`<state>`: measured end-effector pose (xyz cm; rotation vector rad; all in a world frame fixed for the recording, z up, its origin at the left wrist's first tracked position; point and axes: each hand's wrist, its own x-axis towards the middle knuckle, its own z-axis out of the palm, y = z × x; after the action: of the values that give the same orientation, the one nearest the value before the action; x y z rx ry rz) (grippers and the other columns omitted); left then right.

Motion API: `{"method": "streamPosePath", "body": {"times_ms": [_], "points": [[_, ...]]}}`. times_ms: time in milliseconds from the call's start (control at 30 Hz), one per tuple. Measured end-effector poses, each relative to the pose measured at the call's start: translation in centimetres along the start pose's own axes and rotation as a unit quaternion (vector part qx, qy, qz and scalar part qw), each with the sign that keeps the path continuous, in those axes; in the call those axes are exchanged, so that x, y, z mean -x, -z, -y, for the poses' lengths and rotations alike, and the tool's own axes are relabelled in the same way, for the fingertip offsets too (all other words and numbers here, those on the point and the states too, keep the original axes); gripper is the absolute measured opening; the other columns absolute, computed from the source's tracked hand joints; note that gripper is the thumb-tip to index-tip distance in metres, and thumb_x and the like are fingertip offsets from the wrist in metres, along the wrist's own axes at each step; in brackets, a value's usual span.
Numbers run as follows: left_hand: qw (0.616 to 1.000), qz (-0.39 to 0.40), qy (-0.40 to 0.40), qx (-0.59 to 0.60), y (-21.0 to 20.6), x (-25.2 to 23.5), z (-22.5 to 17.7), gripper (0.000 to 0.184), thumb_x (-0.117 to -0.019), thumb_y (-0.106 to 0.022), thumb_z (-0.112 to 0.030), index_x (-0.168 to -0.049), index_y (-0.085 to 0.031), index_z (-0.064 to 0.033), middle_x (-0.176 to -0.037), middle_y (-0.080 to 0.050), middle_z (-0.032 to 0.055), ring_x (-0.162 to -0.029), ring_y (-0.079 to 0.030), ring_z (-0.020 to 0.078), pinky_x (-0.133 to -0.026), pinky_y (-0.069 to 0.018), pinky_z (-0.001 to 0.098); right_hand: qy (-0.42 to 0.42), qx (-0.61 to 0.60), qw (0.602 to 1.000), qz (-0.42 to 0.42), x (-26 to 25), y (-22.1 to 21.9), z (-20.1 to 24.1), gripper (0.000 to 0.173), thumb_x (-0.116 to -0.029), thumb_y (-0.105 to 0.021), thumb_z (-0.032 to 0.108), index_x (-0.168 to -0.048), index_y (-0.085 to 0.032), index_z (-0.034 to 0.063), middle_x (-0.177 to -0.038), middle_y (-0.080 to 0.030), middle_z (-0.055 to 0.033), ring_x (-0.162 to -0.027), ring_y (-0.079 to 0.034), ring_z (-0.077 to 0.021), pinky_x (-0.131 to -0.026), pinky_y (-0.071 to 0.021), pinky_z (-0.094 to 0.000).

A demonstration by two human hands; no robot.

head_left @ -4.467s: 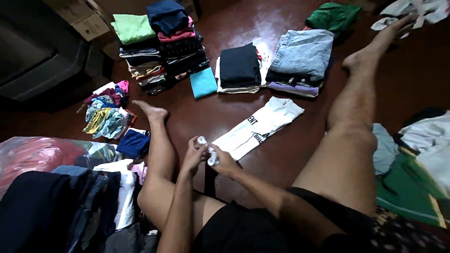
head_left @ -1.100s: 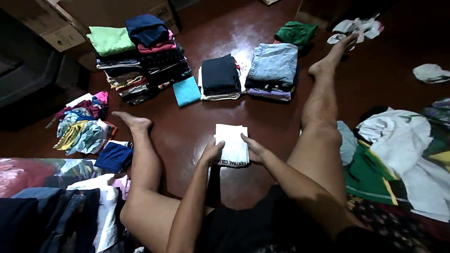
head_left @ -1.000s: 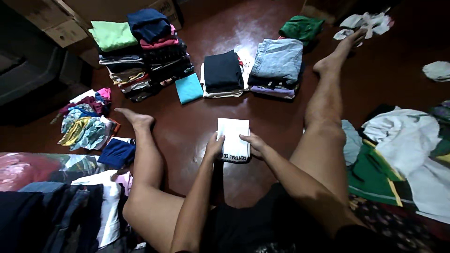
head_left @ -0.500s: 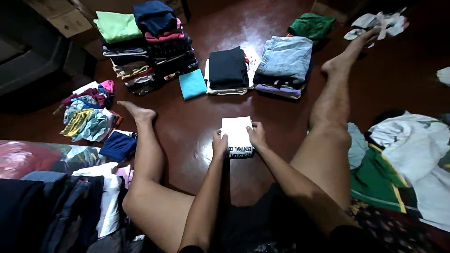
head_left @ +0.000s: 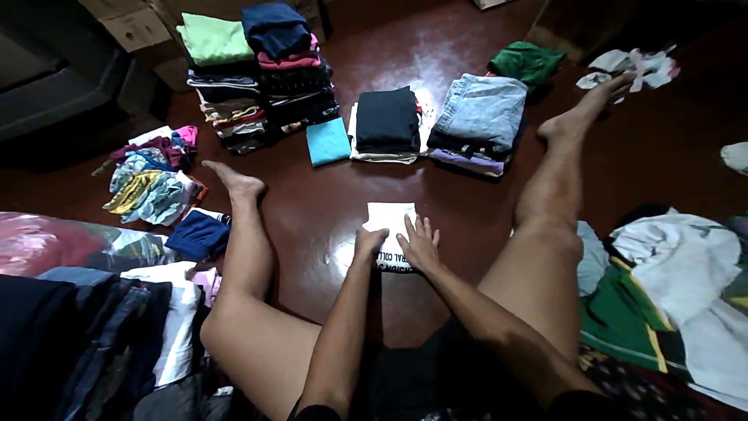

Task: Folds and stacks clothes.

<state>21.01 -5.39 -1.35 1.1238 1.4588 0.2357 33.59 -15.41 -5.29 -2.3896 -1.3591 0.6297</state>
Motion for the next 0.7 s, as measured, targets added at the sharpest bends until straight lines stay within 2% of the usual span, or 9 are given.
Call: {"method": "streamPosePath", "body": {"times_ms": [33, 100, 267, 333, 433, 500, 600, 633, 700], "points": [[0.997, 0.036, 0.014, 0.068, 0.4, 0.1, 0.3, 0.060, -0.0883, -0.080, -0.023, -0.135, -0.055, 0.0045, -0.111, -0.071, 0.0229, -0.099, -0.072, 0.0299, -0.088, -0.0595, 0.0477, 0.005, 0.001, 1.000, 0.009, 0.0, -0.1, 0.0, 0.067, -0.1061, -0.031, 0.058, -0.166, -0.024, 0.0283, -0.172, -0.020, -0.0119, -0.159, -0.009, -0.0389, -0.120, -0.0034, -0.0746], [0.986, 0.070, 0.008, 0.152, 1.2, 0.1, 1.4, 0.052, -0.0915, -0.076, -0.016, -0.134, -0.054, 0.0044, -0.106, -0.072, 0.0227, -0.092, -0.073, 0.0298, -0.084, -0.0616, 0.0473, 0.024, -0.002, 0.999, 0.029, 0.0, -0.2, 0.0, 0.065, -0.1061, -0.029, 0.059, -0.165, -0.024, 0.0323, -0.172, -0.021, -0.0090, -0.160, -0.007, -0.0374, -0.119, -0.0003, -0.0760], [0.979, 0.082, -0.073, 0.173, 3.6, 0.7, 2.6, 0.059, -0.1034, -0.060, -0.018, -0.153, -0.032, -0.0049, -0.122, -0.066, 0.0233, -0.102, -0.071, 0.0294, -0.087, -0.0610, 0.0467, 0.081, -0.067, 0.994, 0.029, -1.0, 0.2, 0.2, 0.062, -0.1060, -0.033, 0.058, -0.162, -0.034, 0.0319, -0.168, -0.033, -0.0047, -0.159, -0.015, -0.0346, -0.121, 0.0004, -0.0741], [0.982, 0.063, -0.068, 0.163, 5.0, 0.8, 2.7, 0.055, -0.1066, -0.056, -0.024, -0.154, -0.033, -0.0083, -0.123, -0.066, 0.0219, -0.102, -0.071, 0.0282, -0.088, -0.0605, 0.0462, 0.100, -0.089, 0.991, 0.014, -2.1, 0.6, 0.3, 0.062, -0.1055, -0.040, 0.056, -0.159, -0.041, 0.0250, -0.163, -0.042, -0.0048, -0.156, -0.025, -0.0342, -0.122, -0.0065, -0.0720], [0.977, 0.050, -0.076, 0.192, 8.2, 0.1, 1.2, 0.054, -0.1083, -0.052, -0.032, -0.155, -0.034, -0.0124, -0.121, -0.067, 0.0207, -0.100, -0.070, 0.0293, -0.086, -0.0598, 0.0480, 0.115, -0.099, 0.988, -0.003, -4.7, 1.7, 0.5, 0.058, -0.1058, -0.047, 0.049, -0.152, -0.051, 0.0136, -0.150, -0.056, -0.0121, -0.146, -0.043, -0.0361, -0.121, -0.0251, -0.0637], [0.976, 0.029, -0.090, 0.197, 10.2, -0.4, -1.8, 0.053, -0.1088, -0.050, -0.035, -0.155, -0.035, -0.0138, -0.122, -0.067, 0.0189, -0.100, -0.070, 0.0277, -0.084, -0.0599, 0.0472, 0.111, -0.115, 0.987, -0.021, -6.3, 2.0, 0.5, 0.052, -0.1063, -0.048, 0.045, -0.145, -0.057, 0.0112, -0.139, -0.063, -0.0142, -0.137, -0.051, -0.0361, -0.115, -0.0348, -0.0614], [0.985, -0.045, -0.077, 0.146, 11.0, 1.8, -11.9, 0.035, -0.1124, -0.036, -0.022, -0.146, -0.039, -0.0099, -0.115, -0.065, 0.0092, -0.095, -0.067, 0.0146, -0.083, -0.0572, 0.0342, 0.125, -0.090, 0.988, -0.028, -7.8, 1.4, 0.1, 0.045, -0.1062, -0.047, 0.044, -0.130, -0.069, 0.0126, -0.128, -0.069, -0.0103, -0.131, -0.055, -0.0333, -0.111, -0.0382, -0.0594], [0.983, -0.050, -0.098, 0.144, 11.7, 0.9, -14.3, 0.034, -0.1125, -0.035, -0.022, -0.144, -0.040, -0.0108, -0.114, -0.064, 0.0072, -0.094, -0.066, 0.0125, -0.082, -0.0574, 0.0322, 0.131, -0.075, 0.988, -0.025, -8.2, 1.2, 0.0, 0.044, -0.1060, -0.046, 0.045, -0.126, -0.071, 0.0142, -0.126, -0.069, -0.0086, -0.131, -0.055, -0.0318, -0.111, -0.0381, -0.0582], [0.968, -0.006, -0.178, 0.177, 14.6, -4.6, -16.4, 0.040, -0.1116, -0.038, -0.030, -0.148, -0.038, -0.0137, -0.117, -0.066, 0.0085, -0.099, -0.068, 0.0166, -0.085, -0.0583, 0.0377, 0.131, -0.068, 0.989, -0.030, -8.9, 0.8, -0.2, 0.044, -0.1052, -0.045, 0.047, -0.121, -0.074, 0.0176, -0.122, -0.071, -0.0055, -0.127, -0.057, -0.0293, -0.109, -0.0395, -0.0559]]}}
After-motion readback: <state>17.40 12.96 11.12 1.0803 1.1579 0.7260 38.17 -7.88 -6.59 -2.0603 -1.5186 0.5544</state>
